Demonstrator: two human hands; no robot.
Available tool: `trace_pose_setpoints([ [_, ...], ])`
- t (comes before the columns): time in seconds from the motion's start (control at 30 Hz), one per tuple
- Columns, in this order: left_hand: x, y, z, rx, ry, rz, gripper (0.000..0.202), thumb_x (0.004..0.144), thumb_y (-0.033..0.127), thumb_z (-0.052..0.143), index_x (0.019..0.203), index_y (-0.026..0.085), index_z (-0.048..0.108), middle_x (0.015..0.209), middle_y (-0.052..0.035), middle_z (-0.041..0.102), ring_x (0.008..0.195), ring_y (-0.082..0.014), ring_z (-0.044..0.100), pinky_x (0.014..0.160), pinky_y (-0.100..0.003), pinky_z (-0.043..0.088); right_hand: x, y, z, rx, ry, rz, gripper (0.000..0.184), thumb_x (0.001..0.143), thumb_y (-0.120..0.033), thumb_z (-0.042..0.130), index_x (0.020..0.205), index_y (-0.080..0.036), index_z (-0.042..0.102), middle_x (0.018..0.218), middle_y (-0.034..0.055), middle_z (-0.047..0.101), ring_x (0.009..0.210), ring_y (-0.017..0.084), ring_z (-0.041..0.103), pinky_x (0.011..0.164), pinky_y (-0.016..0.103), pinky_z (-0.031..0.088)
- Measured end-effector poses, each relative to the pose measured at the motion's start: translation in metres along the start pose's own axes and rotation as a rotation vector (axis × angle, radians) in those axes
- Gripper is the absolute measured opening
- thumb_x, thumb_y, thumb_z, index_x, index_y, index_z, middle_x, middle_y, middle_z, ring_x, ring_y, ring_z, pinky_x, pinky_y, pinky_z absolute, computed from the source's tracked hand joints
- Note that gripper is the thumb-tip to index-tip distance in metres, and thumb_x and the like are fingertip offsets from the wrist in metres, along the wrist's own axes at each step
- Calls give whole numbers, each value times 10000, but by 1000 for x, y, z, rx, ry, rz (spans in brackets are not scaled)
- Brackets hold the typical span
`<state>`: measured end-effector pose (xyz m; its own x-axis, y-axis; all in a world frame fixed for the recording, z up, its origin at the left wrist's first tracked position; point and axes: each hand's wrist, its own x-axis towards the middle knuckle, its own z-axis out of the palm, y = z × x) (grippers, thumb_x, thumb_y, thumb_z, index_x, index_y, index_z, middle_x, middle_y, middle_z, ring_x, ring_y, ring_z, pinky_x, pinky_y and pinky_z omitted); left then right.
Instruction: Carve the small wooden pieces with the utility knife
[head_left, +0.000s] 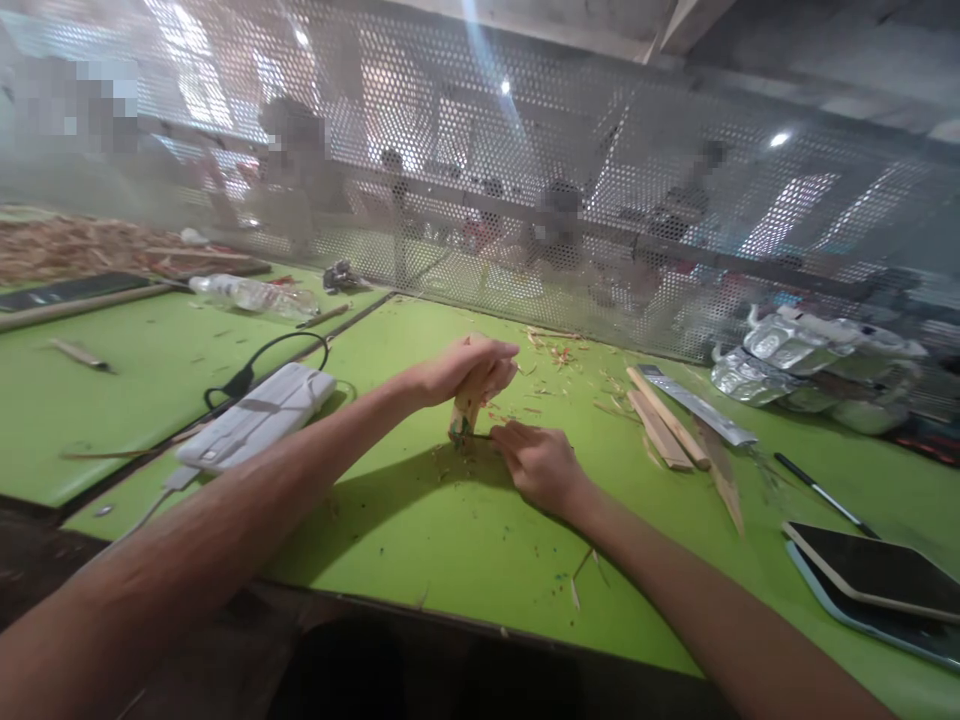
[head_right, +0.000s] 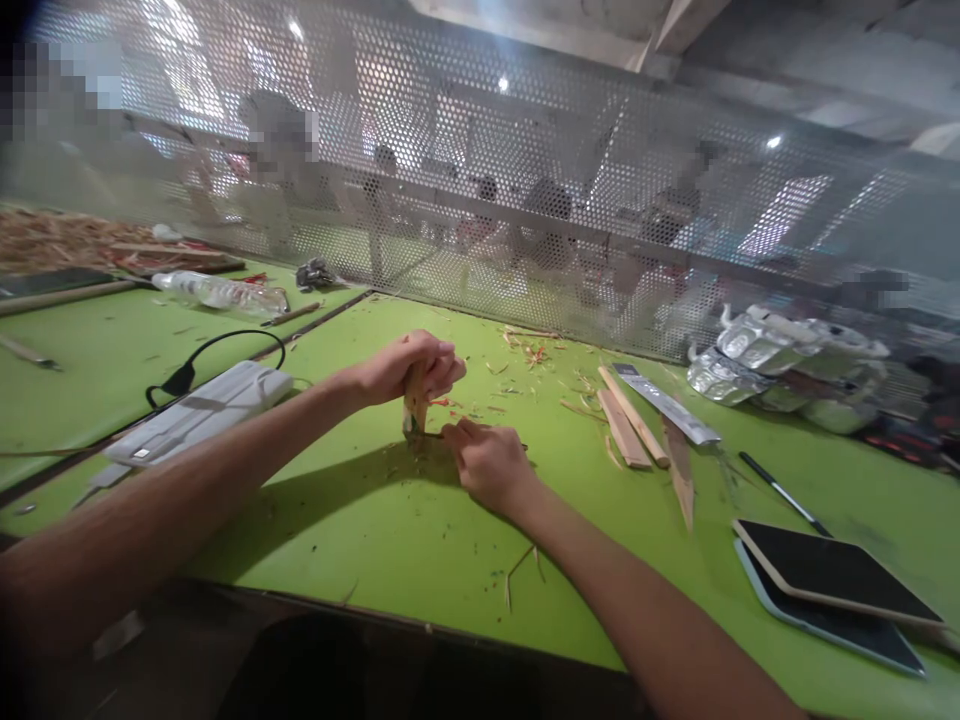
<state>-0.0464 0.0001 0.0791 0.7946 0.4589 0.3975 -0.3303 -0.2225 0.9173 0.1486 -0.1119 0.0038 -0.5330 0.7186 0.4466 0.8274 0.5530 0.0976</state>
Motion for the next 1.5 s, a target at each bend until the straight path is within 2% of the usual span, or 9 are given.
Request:
trace_pose_setpoints([
  [0.13,0,0,3,14,7,10,575,970,491,652,471,209,600,441,3,484,484,-126,459,569,-288,411,1,-1,2,0,15,34,209,1064,-163,550,1111,-206,749,954,57,809,816,179,719,638,277,405],
  [0.37,-2,2,3,8,4,8,557,994,455,634,502,195,624,476,0,523,481,-116,462,542,-274,392,8,-8,-2,0,-160,163,278,1133,-280,502,1092,-229,772,967,48,822,822,172,715,653,273,401],
  [0.5,-3,2,3,13,5,6,565,994,461,627,496,193,619,474,3,515,477,-112,460,534,-270,388,8,-9,-5,3,-219,143,301,1118,-234,480,1087,-220,779,950,55,821,830,180,720,678,273,427],
  [0.8,-2,6,5,21,12,-10,555,956,497,655,487,204,612,472,0,510,474,-111,457,523,-264,392,5,-9,-6,3,-96,21,211,1074,-175,582,968,-198,763,841,28,785,723,168,696,607,268,410],
  [0.97,-2,3,5,51,40,-25,560,943,515,656,478,208,592,459,1,500,464,-113,455,530,-268,408,3,-9,-3,-15,-6,66,164,1071,-199,578,1067,-227,740,924,37,808,804,187,737,621,273,437],
  [1.07,-3,3,6,74,91,-42,556,955,508,644,492,204,598,459,4,498,463,-116,464,526,-266,408,1,-11,0,-56,22,81,188,1080,-201,557,1111,-209,742,936,54,816,749,184,728,595,281,418],
  [1.3,-3,5,10,85,125,-7,528,952,439,645,485,196,609,478,-2,514,470,-112,453,535,-271,403,3,-11,3,-54,-26,99,213,1095,-218,549,1144,-220,757,941,35,817,660,145,658,574,259,390],
  [1.4,-2,2,8,77,124,-9,534,956,454,650,487,202,609,484,-2,508,477,-117,457,533,-272,404,4,-13,0,-25,-56,117,213,1082,-194,558,1099,-202,771,933,36,808,640,146,626,577,270,400],
  [1.5,-2,0,6,78,133,-17,539,954,467,653,484,207,607,494,-4,500,485,-121,464,531,-274,411,4,-18,-4,-16,-109,115,219,1051,-158,575,1019,-207,787,842,20,775,616,148,590,576,278,387],
])
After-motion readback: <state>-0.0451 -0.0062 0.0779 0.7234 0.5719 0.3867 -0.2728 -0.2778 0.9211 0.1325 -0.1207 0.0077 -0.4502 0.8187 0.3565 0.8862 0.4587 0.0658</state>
